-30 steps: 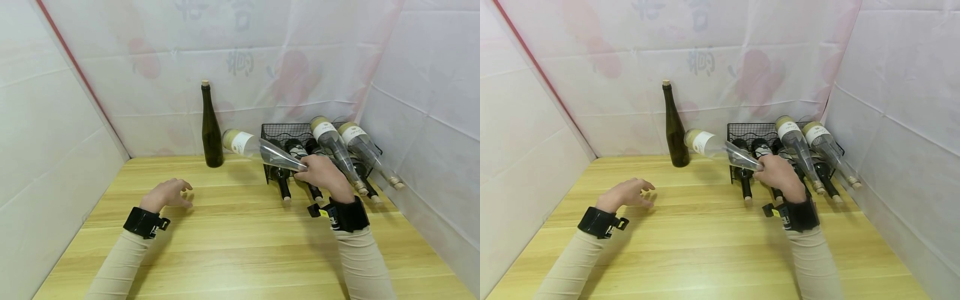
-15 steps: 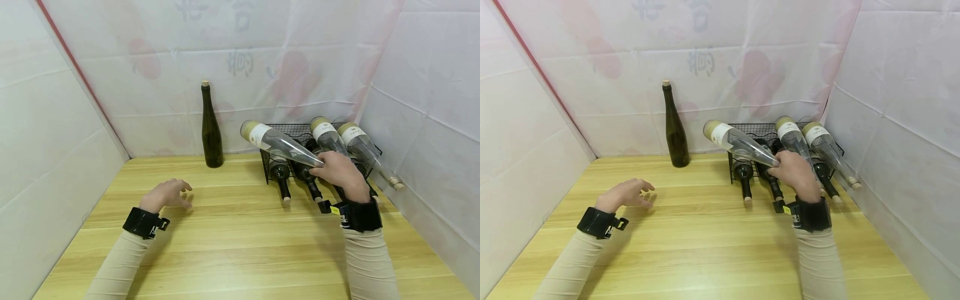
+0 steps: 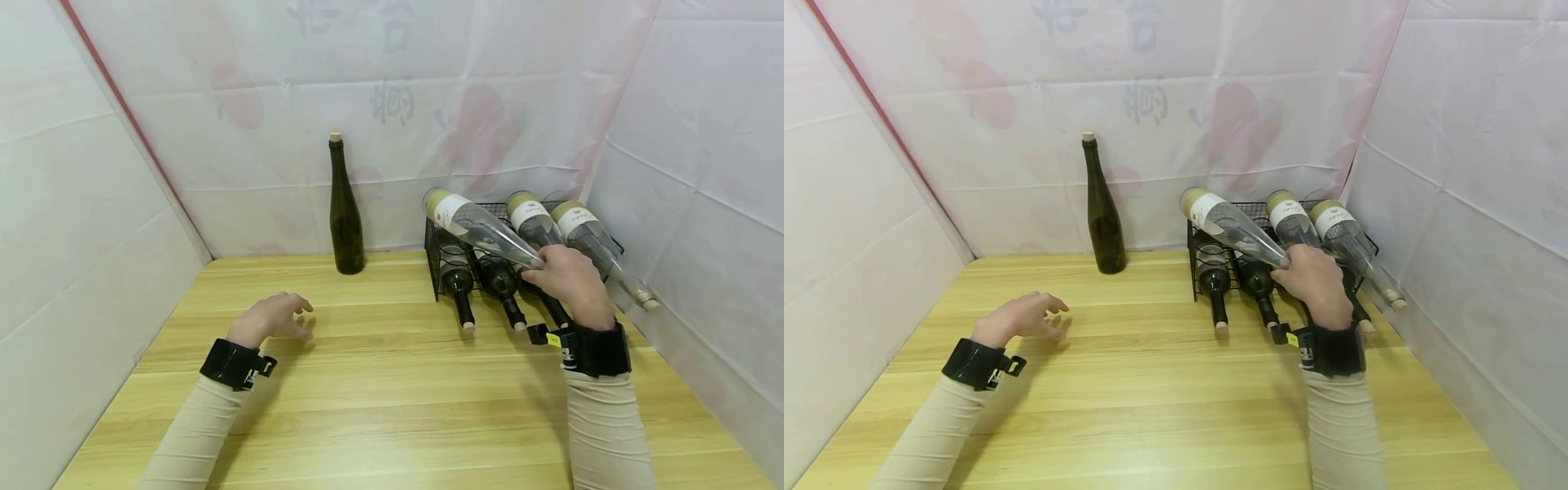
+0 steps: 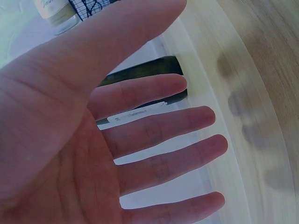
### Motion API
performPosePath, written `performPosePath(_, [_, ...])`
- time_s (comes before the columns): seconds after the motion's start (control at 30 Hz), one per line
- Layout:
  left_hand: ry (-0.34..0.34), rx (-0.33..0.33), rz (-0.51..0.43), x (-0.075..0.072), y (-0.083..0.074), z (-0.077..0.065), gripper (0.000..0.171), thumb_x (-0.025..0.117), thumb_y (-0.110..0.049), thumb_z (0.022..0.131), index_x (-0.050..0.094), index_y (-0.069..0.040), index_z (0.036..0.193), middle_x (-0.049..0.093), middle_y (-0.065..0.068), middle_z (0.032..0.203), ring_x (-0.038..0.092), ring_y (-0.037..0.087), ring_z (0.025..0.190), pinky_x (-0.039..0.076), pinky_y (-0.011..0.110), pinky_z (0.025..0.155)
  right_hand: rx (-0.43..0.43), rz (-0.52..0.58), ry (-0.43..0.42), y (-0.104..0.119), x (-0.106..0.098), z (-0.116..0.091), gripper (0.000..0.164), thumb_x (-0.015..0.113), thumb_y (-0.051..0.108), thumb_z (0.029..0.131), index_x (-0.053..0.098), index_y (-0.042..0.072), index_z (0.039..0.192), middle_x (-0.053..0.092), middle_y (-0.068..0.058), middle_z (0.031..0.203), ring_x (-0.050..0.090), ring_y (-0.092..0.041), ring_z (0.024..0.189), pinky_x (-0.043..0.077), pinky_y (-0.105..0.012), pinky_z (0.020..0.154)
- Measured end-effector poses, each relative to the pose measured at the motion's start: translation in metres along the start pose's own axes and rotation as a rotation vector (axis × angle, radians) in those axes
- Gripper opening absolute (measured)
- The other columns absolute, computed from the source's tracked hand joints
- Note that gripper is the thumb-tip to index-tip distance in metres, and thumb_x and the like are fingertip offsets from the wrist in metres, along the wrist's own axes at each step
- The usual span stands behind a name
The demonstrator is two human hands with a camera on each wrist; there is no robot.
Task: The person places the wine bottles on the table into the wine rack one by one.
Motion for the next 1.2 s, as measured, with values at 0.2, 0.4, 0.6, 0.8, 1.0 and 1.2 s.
performPosePath(0.2, [0.004,-0.001,-0.008,0.000,0.000,-0.001,0.063,0.082,-0.039,0.080,0.065,-0.006,0.131,0.067,0.019,0.123,0.060,0.040,0.115,0.049,0.061,0.094,0.031,0.001,-0.024,-0.007,-0.001,-0.002,0.034,0.069,0.028,0.092,0.049,0.011,0.071,0.045,-0.003,0.064,0.047,-0.023,0.059,0.036,-0.035,0.052])
performPosePath(0.4, [0.004,0.001,-0.010,0.000,0.000,-0.001,0.063,0.082,-0.039,0.080,0.064,-0.006,0.131,0.066,0.019,0.124,0.060,0.039,0.116,0.049,0.061,0.094,0.052,-0.032,-0.061,-0.012,0.000,0.000,0.036,0.067,0.027,0.091,0.046,0.011,0.067,0.046,-0.006,0.063,0.049,-0.026,0.058,0.038,-0.038,0.051])
performPosePath(0.6, [0.013,-0.001,-0.008,0.000,-0.001,-0.001,0.062,0.081,-0.039,0.081,0.064,-0.006,0.131,0.066,0.020,0.124,0.060,0.040,0.116,0.049,0.062,0.094,0.090,-0.056,-0.053,-0.017,0.006,0.004,0.039,0.066,0.027,0.093,0.044,0.011,0.065,0.042,-0.006,0.063,0.048,-0.027,0.058,0.037,-0.039,0.052])
performPosePath(0.8, [0.011,-0.001,-0.010,0.000,-0.001,-0.001,0.063,0.082,-0.039,0.081,0.064,-0.006,0.131,0.066,0.020,0.125,0.060,0.040,0.116,0.049,0.061,0.095,0.143,-0.071,-0.033,-0.017,0.010,0.005,0.039,0.065,0.028,0.095,0.048,0.009,0.066,0.047,-0.009,0.065,0.051,-0.029,0.060,0.040,-0.041,0.053])
performPosePath(1.0, [0.007,0.002,-0.016,0.000,0.000,-0.001,0.063,0.082,-0.039,0.081,0.064,-0.006,0.131,0.066,0.021,0.124,0.060,0.040,0.116,0.048,0.062,0.095,0.209,-0.080,0.022,-0.015,0.010,0.005,0.034,0.064,0.031,0.096,0.059,-0.001,0.086,0.057,-0.020,0.081,0.057,-0.036,0.071,0.047,-0.048,0.059])
performPosePath(1.2, [0.010,0.002,-0.017,0.001,0.002,-0.001,0.063,0.082,-0.040,0.080,0.064,-0.006,0.131,0.065,0.021,0.125,0.058,0.040,0.117,0.048,0.062,0.095,0.179,-0.057,0.077,-0.006,0.014,0.004,0.038,0.056,0.034,0.101,0.055,0.002,0.081,0.052,-0.016,0.074,0.055,-0.034,0.067,0.043,-0.043,0.057])
Point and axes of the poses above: each hand's wrist, its own z-axis towards the middle knuckle, its own x-axis out of the palm, y = z × x, the point moved 1 cm from there along z, towards the middle knuckle
